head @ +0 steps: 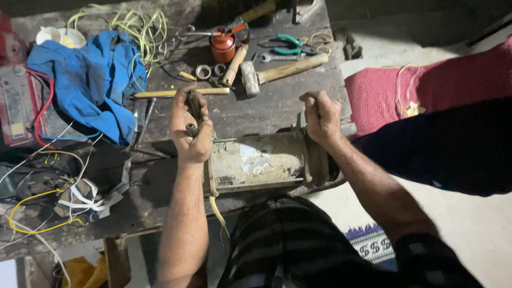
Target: The person uses a wrench and hammer to loosen and tighten bolts on a cylindrical motor. They repeatedly strike the motor housing and shaft while holding the body steady, then reposition the motor and continue hammering and wrenching.
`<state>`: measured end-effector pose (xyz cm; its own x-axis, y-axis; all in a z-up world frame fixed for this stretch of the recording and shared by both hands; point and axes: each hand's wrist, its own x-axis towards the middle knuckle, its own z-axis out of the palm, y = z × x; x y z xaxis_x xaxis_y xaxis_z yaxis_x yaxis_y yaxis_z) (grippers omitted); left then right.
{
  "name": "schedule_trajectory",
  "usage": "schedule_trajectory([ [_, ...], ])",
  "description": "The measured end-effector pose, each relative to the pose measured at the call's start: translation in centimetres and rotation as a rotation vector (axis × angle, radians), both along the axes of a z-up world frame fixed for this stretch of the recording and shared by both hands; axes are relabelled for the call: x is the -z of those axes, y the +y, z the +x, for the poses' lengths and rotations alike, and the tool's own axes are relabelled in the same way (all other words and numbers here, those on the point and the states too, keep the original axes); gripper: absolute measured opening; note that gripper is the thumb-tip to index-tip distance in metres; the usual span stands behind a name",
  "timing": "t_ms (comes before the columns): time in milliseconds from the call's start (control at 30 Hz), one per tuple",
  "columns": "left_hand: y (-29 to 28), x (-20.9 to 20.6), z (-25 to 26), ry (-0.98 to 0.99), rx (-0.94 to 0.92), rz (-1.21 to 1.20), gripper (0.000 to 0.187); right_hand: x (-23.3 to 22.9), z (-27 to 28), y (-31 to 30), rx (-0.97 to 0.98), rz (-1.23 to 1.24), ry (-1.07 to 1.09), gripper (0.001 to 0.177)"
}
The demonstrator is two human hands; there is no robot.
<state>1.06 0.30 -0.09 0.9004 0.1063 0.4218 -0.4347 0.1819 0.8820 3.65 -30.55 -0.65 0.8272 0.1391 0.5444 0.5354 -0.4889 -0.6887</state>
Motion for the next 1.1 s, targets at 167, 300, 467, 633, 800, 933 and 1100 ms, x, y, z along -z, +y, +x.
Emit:
schedule_trajectory([
  [167,0.0,-0.3,0.6,-0.033,-0.016,0.014,0.068,0.5,1.0,0.1,-0.034,-0.007,-0.045,0.015],
  [300,-0.1,-0.3,0.4,0.011,-0.005,0.0,0.067,0.2,1.2,-0.2,-0.027,-0.048,0.015,0.015],
  [467,-0.1,-0.7,0.6,0.041,0.004,-0.022,0.066,0.4,2.4,-0.1,-0.044,-0.006,0.107,0.02],
  [633,0.1,0.1,0.5,0.027,0.003,-0.005,0.066,2.6,6.0,0.0,0.03,0.09,0.556,0.032],
  [800,0.1,-0.1,0.8,0.053,0.038,-0.106,0.065,3.3,8.3,0.6,0.024,0.075,0.79,0.035],
  [933,0.0,-0.4,0.9,0.0,0.051,-0.046,0.065,1.0,7.1,-1.3,0.166,0.175,0.645,0.028],
  [1100,0.3,-0.3,0.6,0.017,0.038,-0.014,0.063,-1.3,2.7,-1.8,0.169,0.071,0.187,0.023],
])
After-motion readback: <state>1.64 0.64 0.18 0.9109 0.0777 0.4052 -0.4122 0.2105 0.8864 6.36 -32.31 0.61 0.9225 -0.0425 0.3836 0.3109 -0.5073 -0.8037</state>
